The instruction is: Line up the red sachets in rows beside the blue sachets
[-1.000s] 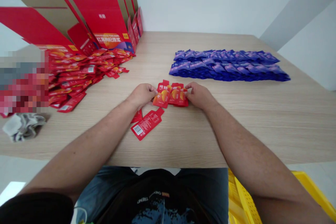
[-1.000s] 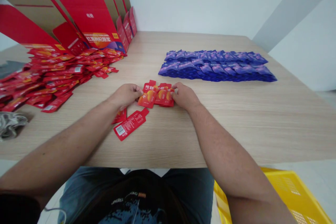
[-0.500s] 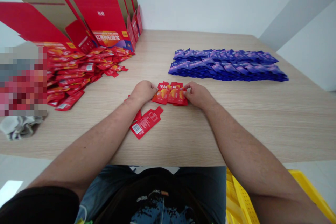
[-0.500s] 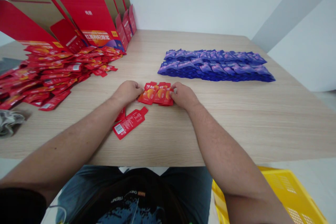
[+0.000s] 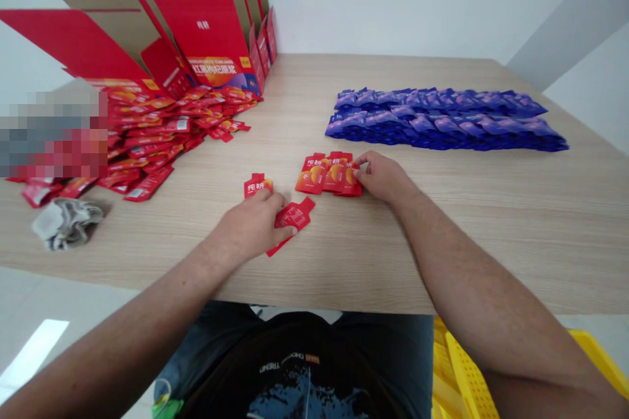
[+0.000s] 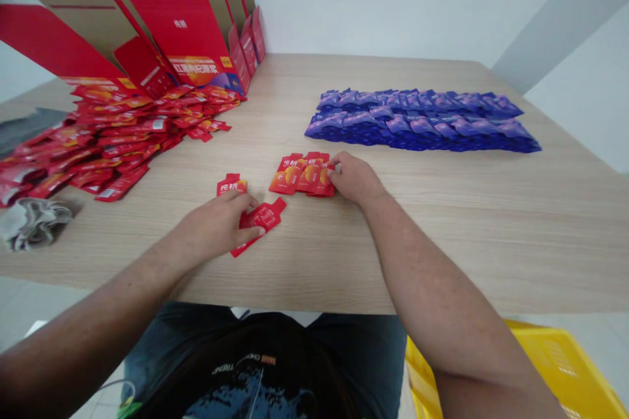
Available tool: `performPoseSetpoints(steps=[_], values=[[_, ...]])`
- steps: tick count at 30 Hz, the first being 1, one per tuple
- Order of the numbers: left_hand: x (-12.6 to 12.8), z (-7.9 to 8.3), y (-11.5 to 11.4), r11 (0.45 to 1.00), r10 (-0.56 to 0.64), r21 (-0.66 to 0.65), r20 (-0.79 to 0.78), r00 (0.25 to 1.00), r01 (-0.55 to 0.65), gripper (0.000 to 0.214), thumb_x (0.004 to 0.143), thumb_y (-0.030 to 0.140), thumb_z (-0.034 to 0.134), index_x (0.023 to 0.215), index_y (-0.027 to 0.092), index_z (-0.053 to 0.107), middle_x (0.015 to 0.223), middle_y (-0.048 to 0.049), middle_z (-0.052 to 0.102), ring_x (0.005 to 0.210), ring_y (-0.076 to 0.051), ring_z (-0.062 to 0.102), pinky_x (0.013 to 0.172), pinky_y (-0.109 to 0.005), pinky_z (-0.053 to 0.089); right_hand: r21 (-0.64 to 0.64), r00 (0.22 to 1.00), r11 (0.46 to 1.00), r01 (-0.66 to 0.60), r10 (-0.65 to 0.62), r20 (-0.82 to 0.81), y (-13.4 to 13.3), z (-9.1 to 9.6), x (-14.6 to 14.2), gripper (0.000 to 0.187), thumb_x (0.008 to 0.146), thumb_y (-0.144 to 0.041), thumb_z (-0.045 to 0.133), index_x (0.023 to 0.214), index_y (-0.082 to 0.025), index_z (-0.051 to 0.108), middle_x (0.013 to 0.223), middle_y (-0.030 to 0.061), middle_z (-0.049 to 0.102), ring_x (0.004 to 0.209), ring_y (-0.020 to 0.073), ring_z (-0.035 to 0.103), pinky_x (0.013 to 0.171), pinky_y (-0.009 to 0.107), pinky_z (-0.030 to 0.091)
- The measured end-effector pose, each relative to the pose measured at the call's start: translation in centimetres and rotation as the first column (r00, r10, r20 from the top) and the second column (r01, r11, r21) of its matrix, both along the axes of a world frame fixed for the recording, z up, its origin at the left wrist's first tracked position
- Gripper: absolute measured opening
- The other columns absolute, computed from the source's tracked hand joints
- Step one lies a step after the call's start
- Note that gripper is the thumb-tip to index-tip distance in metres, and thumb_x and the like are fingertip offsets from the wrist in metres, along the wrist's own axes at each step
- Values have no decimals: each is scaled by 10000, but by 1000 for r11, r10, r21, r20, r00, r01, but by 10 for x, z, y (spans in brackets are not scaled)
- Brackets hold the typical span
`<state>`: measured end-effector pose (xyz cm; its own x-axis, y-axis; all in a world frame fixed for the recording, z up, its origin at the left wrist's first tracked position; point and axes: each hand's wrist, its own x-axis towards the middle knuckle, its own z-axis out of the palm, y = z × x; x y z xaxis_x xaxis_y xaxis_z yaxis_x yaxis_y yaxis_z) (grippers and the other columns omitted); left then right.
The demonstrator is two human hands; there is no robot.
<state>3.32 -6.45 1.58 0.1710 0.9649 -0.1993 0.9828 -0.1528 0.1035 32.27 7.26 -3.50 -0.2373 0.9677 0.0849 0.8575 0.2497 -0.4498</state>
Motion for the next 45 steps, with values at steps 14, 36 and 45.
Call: performPoseSetpoints(steps=[14,36,45], values=[[14,-8,-33,998,-41,42,18,999,40,574,912,518,694,1369,170,682,1263,-202,679,1219,-400,672,1045,-507,565,-29,1000,1000,5,-5,-8,-2,3,0,267,952,-312,665,1186,-206,738,781,14,700,687,200,590,706,322,421],[9,-14,-37,887,-17,415,471,882,-204,148,946,255,564,966,215,705,902,-53,754,838,-225,720,841,-387,606,95,983,992,88,-71,-171,-10,16,-3,252,925,-288,623,1104,-173,760,769,48,680,684,212,569,702,340,434],[22,-10,-51,995,94,-37,152,984,-89,506,802,381,821,1249,197,672,1086,-146,748,1037,-388,730,837,-478,581,128,983,991,46,-22,-184,-12,20,-3,262,893,-276,645,1109,-165,744,749,40,672,676,213,578,708,347,434]])
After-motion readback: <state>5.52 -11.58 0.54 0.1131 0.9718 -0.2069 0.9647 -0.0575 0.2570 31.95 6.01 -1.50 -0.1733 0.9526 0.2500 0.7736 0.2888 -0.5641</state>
